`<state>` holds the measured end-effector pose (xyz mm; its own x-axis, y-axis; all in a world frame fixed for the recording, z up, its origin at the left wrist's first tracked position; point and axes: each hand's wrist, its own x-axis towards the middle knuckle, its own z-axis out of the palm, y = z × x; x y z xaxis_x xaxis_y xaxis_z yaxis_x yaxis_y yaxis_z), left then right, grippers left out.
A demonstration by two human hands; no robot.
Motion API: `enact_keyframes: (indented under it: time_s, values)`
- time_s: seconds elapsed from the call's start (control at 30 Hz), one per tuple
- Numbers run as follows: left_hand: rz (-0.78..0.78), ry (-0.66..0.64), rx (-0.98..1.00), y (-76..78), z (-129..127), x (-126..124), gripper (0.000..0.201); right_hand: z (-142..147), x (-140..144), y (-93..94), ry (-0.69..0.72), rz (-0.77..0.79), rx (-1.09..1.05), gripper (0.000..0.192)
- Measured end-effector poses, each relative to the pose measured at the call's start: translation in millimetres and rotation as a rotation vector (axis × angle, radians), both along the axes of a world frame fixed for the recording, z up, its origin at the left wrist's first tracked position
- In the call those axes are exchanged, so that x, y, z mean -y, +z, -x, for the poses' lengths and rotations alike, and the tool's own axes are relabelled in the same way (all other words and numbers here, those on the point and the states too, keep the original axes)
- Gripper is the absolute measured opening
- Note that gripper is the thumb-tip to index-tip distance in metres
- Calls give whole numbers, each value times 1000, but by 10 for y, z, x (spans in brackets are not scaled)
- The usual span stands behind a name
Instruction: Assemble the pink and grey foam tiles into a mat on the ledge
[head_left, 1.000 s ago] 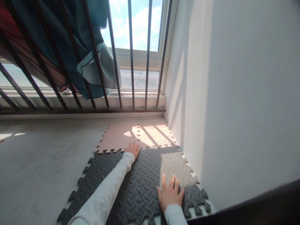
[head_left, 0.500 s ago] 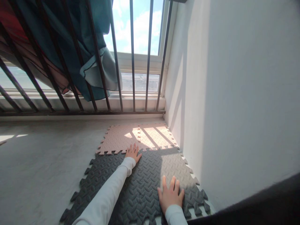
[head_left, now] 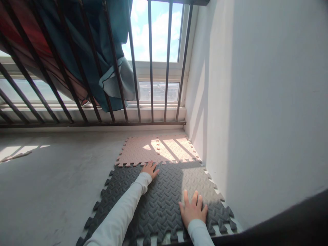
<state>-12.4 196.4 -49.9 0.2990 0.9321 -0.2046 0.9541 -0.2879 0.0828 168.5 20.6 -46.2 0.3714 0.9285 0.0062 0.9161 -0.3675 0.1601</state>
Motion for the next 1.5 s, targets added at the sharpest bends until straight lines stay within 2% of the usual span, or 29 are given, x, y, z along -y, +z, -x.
enact_keyframes:
  time_s: [0.07,0.13,0.23,0.57,0.73,0.83,1.0,1.17,1.3,1.5]
  values:
    - [-48,49,-24,23,118,-8,61,-2,-1,-4,0,0,6,44]
    - [-110,154,-57,26,251,6,63,-8,-4,-24,4,-6,13,44]
    - [-76,242,-77,10,394,38,61,-24,-8,-73,14,-21,29,45]
    - [-25,179,-61,-1,505,11,61,-47,-7,-110,35,-54,12,45]
    - [-71,275,-87,-38,704,56,62,-61,-8,-153,49,-71,13,46]
    - [-93,263,-86,-56,747,105,61,-67,-9,-180,49,-84,50,45]
    - [-135,261,-58,39,745,54,57,-62,-6,-176,47,-87,71,45]
    - [-208,426,-54,89,895,-103,43,-65,-10,-193,53,-101,58,44]
    - [-193,385,-35,28,1015,-135,36,-63,-15,-197,42,-87,52,45]
    - [-228,436,-2,41,1015,-105,31,-28,-18,-138,11,-49,87,44]
